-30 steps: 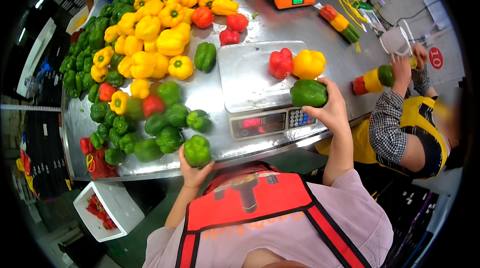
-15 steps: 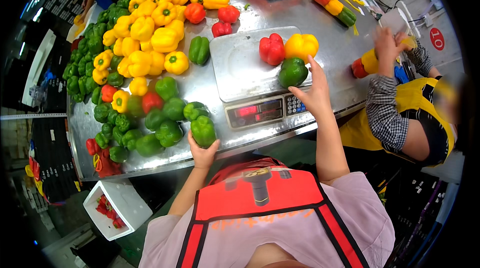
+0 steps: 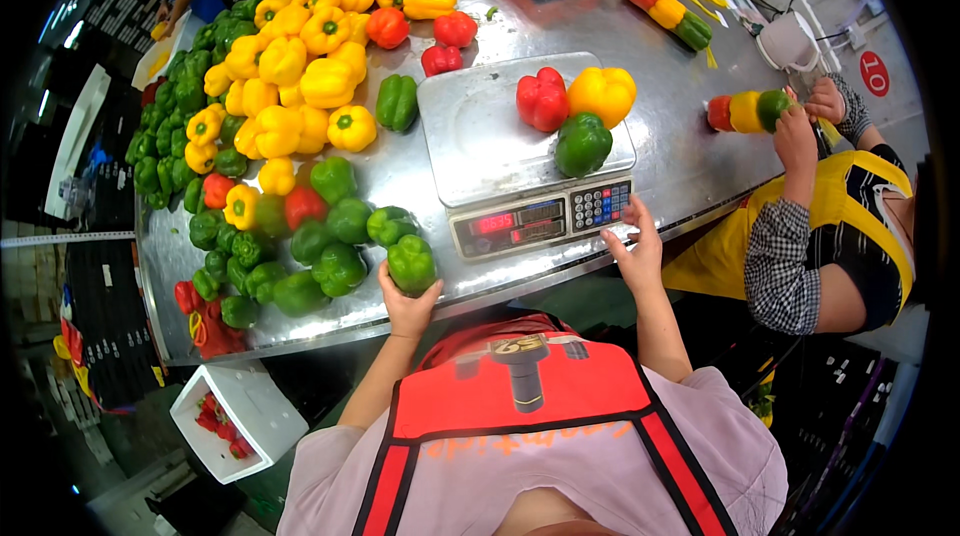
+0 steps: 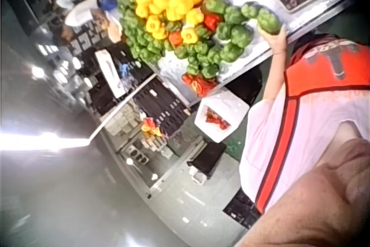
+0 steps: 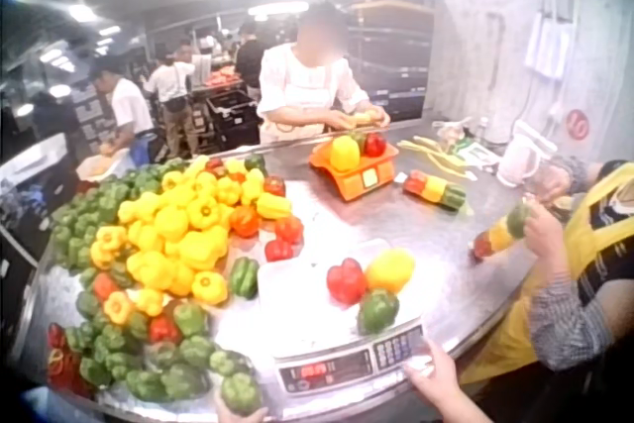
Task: The person sorts bell peppers of various colors on a metal table, placing them on a digital scale. They then use scissors to trim the stems of red bell peppers in a white bin.
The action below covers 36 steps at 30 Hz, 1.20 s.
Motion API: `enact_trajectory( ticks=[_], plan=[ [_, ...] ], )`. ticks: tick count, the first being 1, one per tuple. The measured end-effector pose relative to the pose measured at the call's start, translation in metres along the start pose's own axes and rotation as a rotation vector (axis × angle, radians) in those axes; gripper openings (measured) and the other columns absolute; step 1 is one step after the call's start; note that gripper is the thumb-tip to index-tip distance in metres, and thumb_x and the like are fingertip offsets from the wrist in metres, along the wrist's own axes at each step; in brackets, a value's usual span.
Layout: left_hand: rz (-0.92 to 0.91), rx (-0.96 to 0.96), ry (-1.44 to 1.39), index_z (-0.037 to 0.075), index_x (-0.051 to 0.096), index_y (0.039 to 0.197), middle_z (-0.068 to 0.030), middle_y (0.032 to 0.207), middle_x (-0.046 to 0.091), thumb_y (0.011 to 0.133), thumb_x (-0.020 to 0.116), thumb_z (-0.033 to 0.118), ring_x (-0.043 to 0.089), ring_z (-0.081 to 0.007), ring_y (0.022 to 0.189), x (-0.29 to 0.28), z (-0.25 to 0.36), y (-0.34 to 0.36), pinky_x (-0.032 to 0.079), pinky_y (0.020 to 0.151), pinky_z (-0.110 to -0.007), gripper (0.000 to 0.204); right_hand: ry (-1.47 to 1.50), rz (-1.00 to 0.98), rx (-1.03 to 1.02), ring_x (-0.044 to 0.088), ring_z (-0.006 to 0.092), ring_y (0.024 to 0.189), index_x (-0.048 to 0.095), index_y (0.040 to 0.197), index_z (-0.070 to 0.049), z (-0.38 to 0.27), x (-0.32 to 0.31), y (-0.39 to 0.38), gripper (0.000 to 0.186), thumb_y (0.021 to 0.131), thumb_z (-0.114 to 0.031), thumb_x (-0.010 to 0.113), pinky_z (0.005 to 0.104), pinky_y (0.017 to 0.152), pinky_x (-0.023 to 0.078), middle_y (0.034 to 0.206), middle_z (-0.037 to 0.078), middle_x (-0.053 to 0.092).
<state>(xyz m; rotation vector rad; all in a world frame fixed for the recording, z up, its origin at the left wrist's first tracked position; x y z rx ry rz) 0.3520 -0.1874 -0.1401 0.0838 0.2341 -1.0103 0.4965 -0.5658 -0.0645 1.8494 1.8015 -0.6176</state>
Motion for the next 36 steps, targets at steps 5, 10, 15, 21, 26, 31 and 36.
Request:
enact_trajectory(
  ticks=[5,10,15,21,26,31,36],
  plan=[
    [0.016,0.02,0.027,0.001,0.034,0.131,-0.0134,0.118,0.047,0.061,0.083,0.015,0.05,-0.0238,0.108,0.0,-0.004,0.001,0.042,0.094,-0.036,0.086,0.082,-0.066,-0.05,0.064,0.0202,0.078,0.063,0.109,0.0,0.013,0.02,-0.022,0.038,0.075,-0.014,0.074,0.0304,0.072,0.05,0.087,0.011,0.066],
    [0.019,0.014,0.173,0.003,0.038,0.129,-0.0142,0.118,0.049,0.06,0.083,0.018,0.051,-0.0278,0.108,0.002,0.004,0.002,0.042,0.094,-0.037,0.084,0.061,-0.104,-0.052,0.065,0.021,0.076,0.064,0.105,0.0,0.009,0.025,-0.032,0.031,0.077,-0.012,0.073,0.0306,0.07,0.052,0.088,0.012,0.067],
    [0.072,0.019,0.388,0.004,0.044,0.125,-0.0174,0.114,0.054,0.056,0.084,0.02,0.051,-0.0351,0.107,0.002,0.022,0.001,0.042,0.093,-0.041,0.081,0.061,0.039,-0.105,0.064,0.0199,0.077,0.062,0.11,0.001,-0.003,-0.003,-0.008,0.035,0.079,-0.01,0.071,0.0312,0.071,0.051,0.09,0.012,0.066],
    [-0.054,0.247,0.557,0.0,0.046,0.12,-0.0201,0.113,0.052,0.055,0.086,0.027,0.048,-0.0402,0.107,-0.017,0.022,0.002,0.039,0.093,-0.045,0.082,0.315,0.214,-0.081,0.06,0.0229,0.097,0.049,0.127,0.001,-0.055,-0.027,0.034,0.059,0.077,-0.019,0.074,0.0355,0.084,0.048,0.11,0.015,0.061],
    [-0.036,0.251,0.578,-0.001,0.044,0.124,-0.0212,0.117,0.05,0.057,0.086,0.029,0.047,-0.0406,0.11,-0.012,0.025,0.003,0.038,0.095,-0.046,0.084,0.021,0.21,-0.26,0.052,0.0306,0.112,0.04,0.135,-0.003,-0.098,-0.01,0.055,0.085,0.067,-0.033,0.082,0.0413,0.094,0.043,0.12,0.018,0.055],
    [-0.038,0.267,0.587,-0.001,0.044,0.124,-0.0212,0.118,0.05,0.058,0.085,0.028,0.047,-0.0407,0.11,-0.012,0.025,0.003,0.038,0.095,-0.046,0.083,-0.189,0.16,-0.332,0.049,0.0359,0.114,0.037,0.137,-0.005,-0.114,0.01,0.065,0.094,0.062,-0.035,0.084,0.0436,0.096,0.041,0.125,0.02,0.051],
    [-0.051,0.248,0.554,-0.001,0.044,0.123,-0.0211,0.118,0.05,0.058,0.085,0.026,0.047,-0.0404,0.11,-0.011,0.027,0.003,0.039,0.095,-0.046,0.081,0.05,0.095,-0.179,0.055,0.0301,0.109,0.04,0.133,-0.004,-0.09,0.007,0.072,0.082,0.066,-0.026,0.081,0.0391,0.091,0.047,0.121,0.018,0.054]
  ],
)
Point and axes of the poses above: each hand's wrist, its own y-axis towards the middle knuckle, its own x-axis out of the palm, z = x × y, the point moved 6 cm from there along y, towards the middle knuckle
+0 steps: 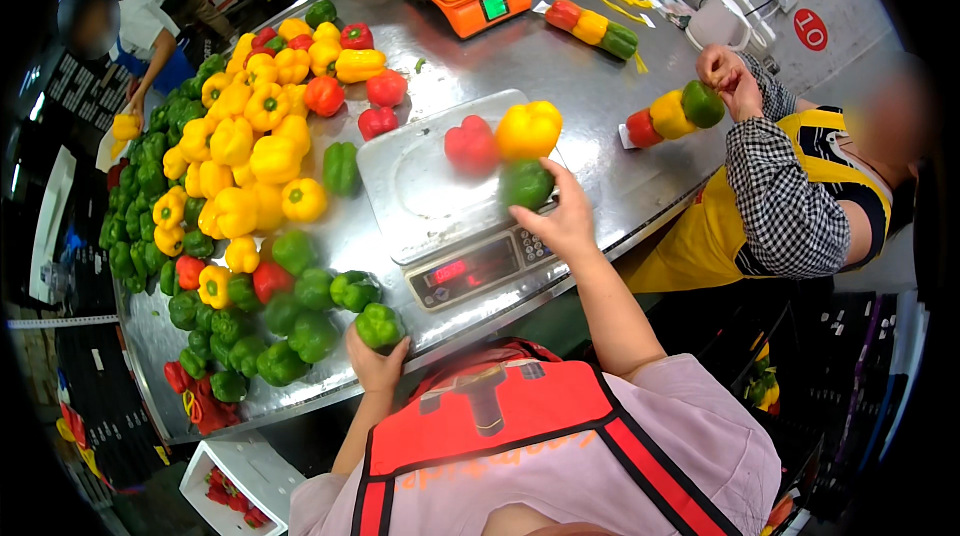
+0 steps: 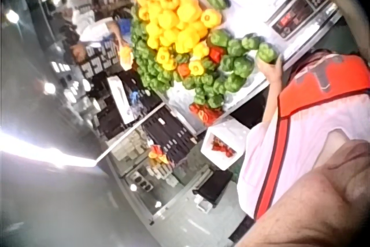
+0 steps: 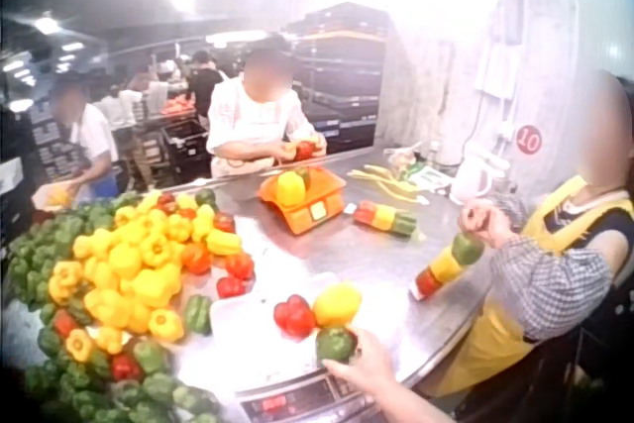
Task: The person sorts bell peppers of various colors on a metal table, placing them on a digital scale. They then use scissors to trim the stems of red bell peppers in a white bin.
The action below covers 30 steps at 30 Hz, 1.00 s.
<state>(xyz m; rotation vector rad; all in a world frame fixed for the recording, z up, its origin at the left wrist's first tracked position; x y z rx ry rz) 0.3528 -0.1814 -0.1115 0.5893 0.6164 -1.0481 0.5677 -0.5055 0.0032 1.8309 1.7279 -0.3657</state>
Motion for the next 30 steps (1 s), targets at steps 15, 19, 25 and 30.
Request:
enact_trajectory(
  ticks=[15,19,25,30],
  plan=[
    [-0.005,-0.028,0.022,-0.001,0.043,0.125,-0.0216,0.12,0.05,0.059,0.085,0.028,0.047,-0.0409,0.112,0.001,-0.003,-0.003,0.038,0.096,-0.046,0.084,-0.503,0.484,0.067,0.042,0.037,0.124,0.041,0.135,-0.007,0.166,-0.081,0.041,0.079,0.069,-0.028,0.078,0.0439,0.103,0.035,0.133,0.02,0.045],
    [0.018,-0.015,0.037,-0.001,0.044,0.125,-0.0216,0.12,0.05,0.059,0.085,0.028,0.047,-0.041,0.111,0.001,-0.002,-0.003,0.038,0.095,-0.046,0.084,-0.32,0.301,-0.283,0.038,0.0395,0.126,0.043,0.134,-0.007,0.056,-0.046,0.071,0.083,0.065,-0.032,0.081,0.0458,0.105,0.032,0.137,0.022,0.041],
    [0.026,-0.003,0.038,-0.001,0.044,0.124,-0.0214,0.119,0.051,0.058,0.085,0.028,0.047,-0.0411,0.11,0.001,0.0,-0.003,0.039,0.094,-0.046,0.082,-0.084,-0.129,-0.21,0.05,0.0364,0.114,0.049,0.129,-0.006,0.033,0.002,0.11,0.081,0.062,-0.034,0.083,0.0396,0.098,0.042,0.126,0.019,0.049],
    [0.034,0.001,0.058,-0.001,0.045,0.124,-0.0211,0.118,0.051,0.058,0.085,0.028,0.048,-0.0407,0.109,0.001,-0.002,-0.002,0.039,0.094,-0.046,0.082,-0.011,0.289,-0.062,0.054,0.0338,0.105,0.052,0.122,-0.006,0.091,-0.042,0.141,0.072,0.064,-0.036,0.083,0.0383,0.092,0.044,0.114,0.019,0.054]
  ],
)
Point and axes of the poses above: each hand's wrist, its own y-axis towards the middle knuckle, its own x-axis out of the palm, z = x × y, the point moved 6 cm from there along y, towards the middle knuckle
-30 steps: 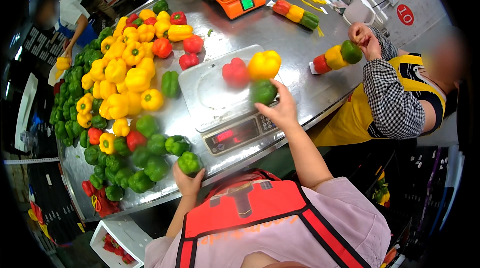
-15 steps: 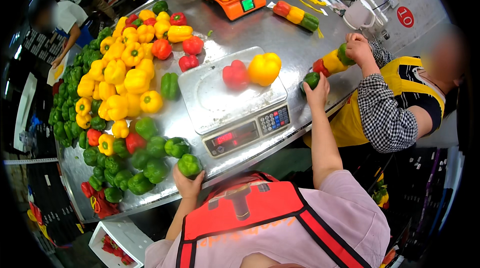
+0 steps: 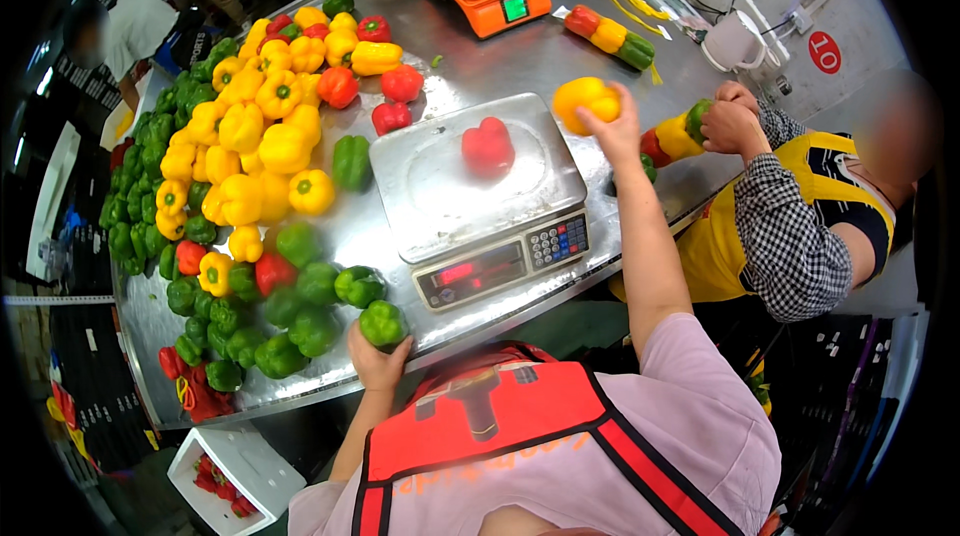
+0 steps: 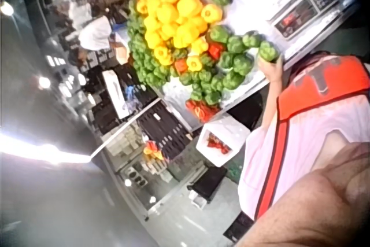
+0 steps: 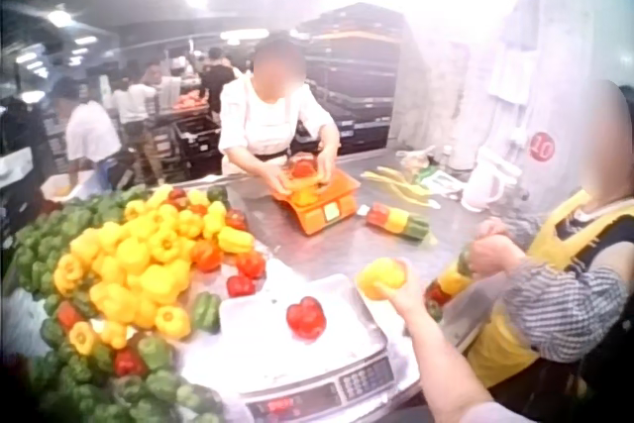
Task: The person sorts bell peppers of various colors on a metal table, placing them on a digital scale. They then use scissors to trim the stems of red bell peppers in a white bin.
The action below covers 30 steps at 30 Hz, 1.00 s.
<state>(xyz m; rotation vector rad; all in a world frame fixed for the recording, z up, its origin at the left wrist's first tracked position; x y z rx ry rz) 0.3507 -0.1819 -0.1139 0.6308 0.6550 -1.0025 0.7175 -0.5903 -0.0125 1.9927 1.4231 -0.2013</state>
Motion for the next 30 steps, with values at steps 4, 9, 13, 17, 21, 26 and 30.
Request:
enact_trajectory(
  ticks=[4,9,13,17,21,26,30],
  plan=[
    [0.002,-0.045,-0.019,-0.001,0.045,0.123,-0.0207,0.117,0.052,0.058,0.085,0.029,0.048,-0.0401,0.109,-0.001,0.002,0.001,0.039,0.093,-0.045,0.081,-0.451,0.057,0.153,0.051,0.034,0.112,0.05,0.124,-0.009,0.046,-0.009,0.006,0.075,0.063,-0.041,0.08,0.0401,0.095,0.043,0.123,0.018,0.049],
    [-0.046,-0.069,-0.027,-0.001,0.043,0.126,-0.0206,0.121,0.05,0.057,0.085,0.027,0.046,-0.0397,0.115,0.002,-0.003,0.0,0.038,0.098,-0.045,0.085,-0.678,-0.227,0.449,0.049,0.0367,0.115,0.051,0.126,-0.011,0.068,0.008,-0.007,0.072,0.068,-0.045,0.077,0.0411,0.098,0.041,0.128,0.019,0.047],
    [-0.033,-0.073,-0.024,-0.001,0.044,0.126,-0.0207,0.121,0.05,0.058,0.085,0.026,0.046,-0.0394,0.115,0.001,0.0,0.001,0.038,0.097,-0.045,0.085,-0.586,-0.048,-0.061,0.044,0.0403,0.121,0.048,0.131,-0.011,0.011,0.02,-0.001,0.072,0.071,-0.039,0.076,0.0449,0.099,0.04,0.135,0.024,0.043],
    [-0.028,-0.079,-0.033,0.0,0.045,0.125,-0.0201,0.118,0.052,0.058,0.084,0.026,0.048,-0.0393,0.111,0.0,0.001,0.001,0.04,0.095,-0.045,0.082,0.066,-0.461,-0.33,0.047,0.0388,0.119,0.051,0.126,-0.011,-0.119,0.069,-0.053,0.065,0.07,-0.03,0.078,0.0432,0.099,0.04,0.135,0.019,0.044],
    [-0.026,-0.01,-0.052,0.001,0.048,0.121,-0.0192,0.112,0.055,0.06,0.083,0.027,0.052,-0.0397,0.104,-0.001,0.01,0.007,0.042,0.089,-0.044,0.075,-0.147,-0.514,-0.518,0.049,0.0375,0.115,0.052,0.124,-0.013,-0.131,0.092,-0.08,0.066,0.065,-0.026,0.078,0.0421,0.097,0.043,0.128,0.017,0.048],
    [-0.003,-0.025,-0.052,0.0,0.049,0.119,-0.0196,0.111,0.055,0.06,0.083,0.026,0.052,-0.0391,0.103,-0.002,0.009,0.002,0.042,0.09,-0.044,0.073,-0.058,-0.299,-0.044,0.054,0.035,0.105,0.054,0.118,-0.01,-0.093,0.035,-0.056,0.061,0.063,-0.023,0.078,0.0412,0.09,0.046,0.116,0.018,0.055],
    [-0.033,-0.044,-0.072,0.0,0.049,0.119,-0.0196,0.11,0.055,0.059,0.082,0.027,0.052,-0.0387,0.102,0.0,0.004,0.006,0.041,0.091,-0.045,0.074,-0.363,0.164,-0.161,0.054,0.0333,0.106,0.054,0.116,-0.008,-0.021,-0.044,-0.054,0.064,0.062,-0.027,0.082,0.0413,0.091,0.045,0.116,0.015,0.054]
  ],
)
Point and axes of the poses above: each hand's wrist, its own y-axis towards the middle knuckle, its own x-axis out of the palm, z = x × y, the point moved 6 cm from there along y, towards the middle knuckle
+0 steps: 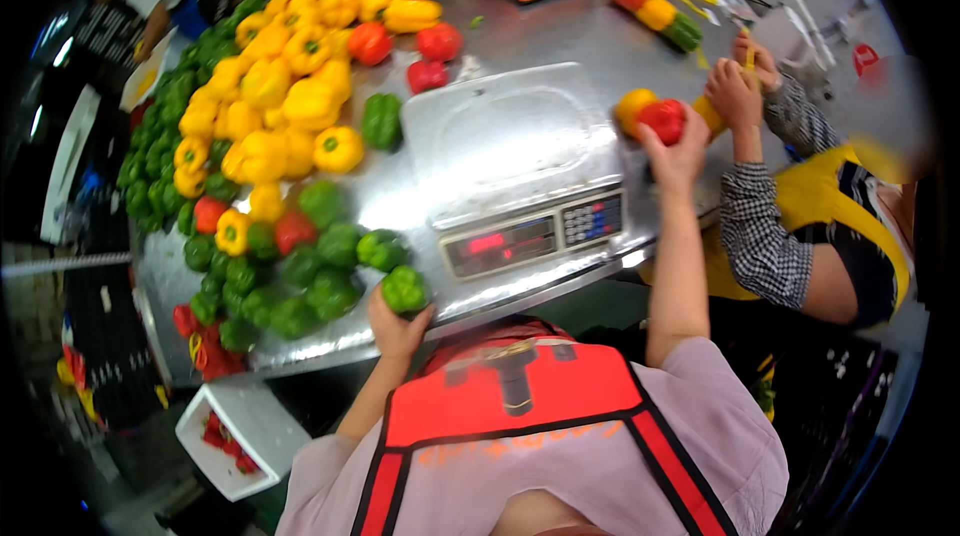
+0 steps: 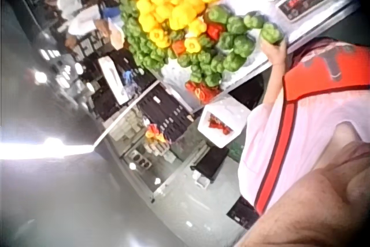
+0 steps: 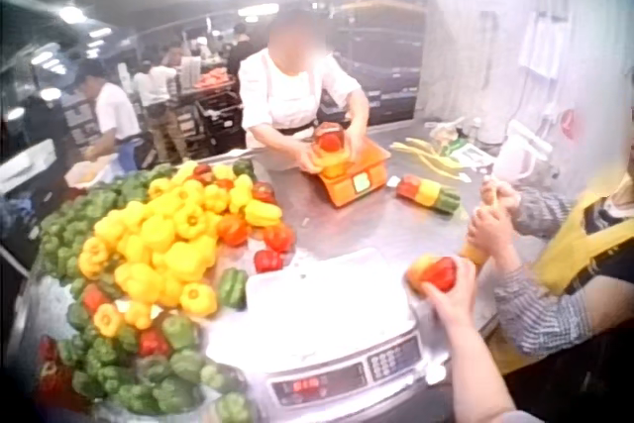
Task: The person sorts bell peppers of various colors on a metal table, placing them on a digital scale. They then use scissors to trim the stems of red bell peppers in a white bin.
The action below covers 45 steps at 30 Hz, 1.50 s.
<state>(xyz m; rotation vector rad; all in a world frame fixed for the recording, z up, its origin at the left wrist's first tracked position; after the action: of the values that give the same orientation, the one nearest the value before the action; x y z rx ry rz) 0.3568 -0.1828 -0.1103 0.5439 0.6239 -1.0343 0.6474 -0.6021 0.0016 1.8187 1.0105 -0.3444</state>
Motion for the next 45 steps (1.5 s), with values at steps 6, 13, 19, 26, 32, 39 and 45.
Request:
enact_trajectory(
  ticks=[6,13,19,26,32,39,45],
  plan=[
    [-0.018,-0.045,0.072,0.001,0.044,0.124,-0.0203,0.115,0.053,0.06,0.082,0.031,0.05,-0.039,0.108,-0.003,0.0,0.0,0.04,0.093,-0.045,0.081,-0.401,-0.356,-0.1,0.048,0.0265,0.12,0.047,0.133,-0.018,0.047,0.028,-0.04,0.078,0.065,-0.041,0.079,0.056,0.102,0.029,0.129,0.006,0.05],
    [0.049,-0.031,0.065,0.002,0.045,0.123,-0.0189,0.117,0.053,0.058,0.083,0.032,0.05,-0.0378,0.109,-0.006,-0.002,-0.007,0.041,0.094,-0.045,0.08,-0.393,-0.287,-0.103,0.044,0.0276,0.126,0.045,0.135,-0.012,0.047,0.027,-0.033,0.077,0.072,-0.044,0.074,0.0528,0.103,0.029,0.136,0.011,0.048],
    [0.151,-0.1,0.018,0.004,0.047,0.122,-0.0179,0.115,0.054,0.056,0.084,0.03,0.052,-0.0367,0.107,-0.03,-0.019,-0.01,0.041,0.093,-0.044,0.079,0.475,-0.235,0.045,0.055,0.0135,0.087,0.053,0.124,-0.004,-0.068,0.043,-0.027,0.052,0.076,-0.003,0.071,0.0274,0.078,0.047,0.106,0.008,0.059],
    [0.065,-0.088,0.146,0.005,0.043,0.128,-0.0169,0.121,0.054,0.059,0.083,0.032,0.051,-0.0355,0.113,-0.027,-0.032,-0.012,0.042,0.095,-0.044,0.084,0.867,-0.948,-0.285,0.057,0.0196,0.105,0.043,0.135,-0.005,-0.307,0.153,-0.073,0.061,0.08,-0.008,0.069,0.032,0.087,0.048,0.123,0.014,0.056],
    [0.058,-0.127,0.141,0.007,0.038,0.135,-0.0156,0.124,0.052,0.059,0.082,0.025,0.051,-0.0354,0.112,-0.024,-0.034,-0.015,0.042,0.095,-0.043,0.089,0.694,-0.973,-0.08,0.048,0.0303,0.121,0.034,0.139,0.0,-0.345,0.33,-0.08,0.093,0.067,-0.033,0.084,0.0373,0.099,0.04,0.13,0.022,0.049],
    [0.186,-0.011,0.14,0.004,0.032,0.139,-0.018,0.134,0.047,0.061,0.081,0.023,0.052,-0.0362,0.112,-0.031,-0.032,-0.019,0.044,0.094,-0.043,0.094,0.648,-0.978,-0.033,0.056,0.0254,0.113,0.034,0.136,0.007,-0.38,0.373,-0.083,0.104,0.06,-0.04,0.087,0.0337,0.094,0.046,0.124,0.019,0.055],
    [0.19,-0.027,0.173,0.002,0.034,0.137,-0.0189,0.131,0.048,0.062,0.081,0.027,0.052,-0.037,0.109,-0.033,-0.029,-0.018,0.044,0.093,-0.044,0.092,0.913,-1.01,0.071,0.057,0.0222,0.109,0.043,0.131,0.003,-0.371,0.326,-0.069,0.085,0.066,-0.033,0.084,0.0318,0.091,0.046,0.119,0.014,0.058]
  ],
)
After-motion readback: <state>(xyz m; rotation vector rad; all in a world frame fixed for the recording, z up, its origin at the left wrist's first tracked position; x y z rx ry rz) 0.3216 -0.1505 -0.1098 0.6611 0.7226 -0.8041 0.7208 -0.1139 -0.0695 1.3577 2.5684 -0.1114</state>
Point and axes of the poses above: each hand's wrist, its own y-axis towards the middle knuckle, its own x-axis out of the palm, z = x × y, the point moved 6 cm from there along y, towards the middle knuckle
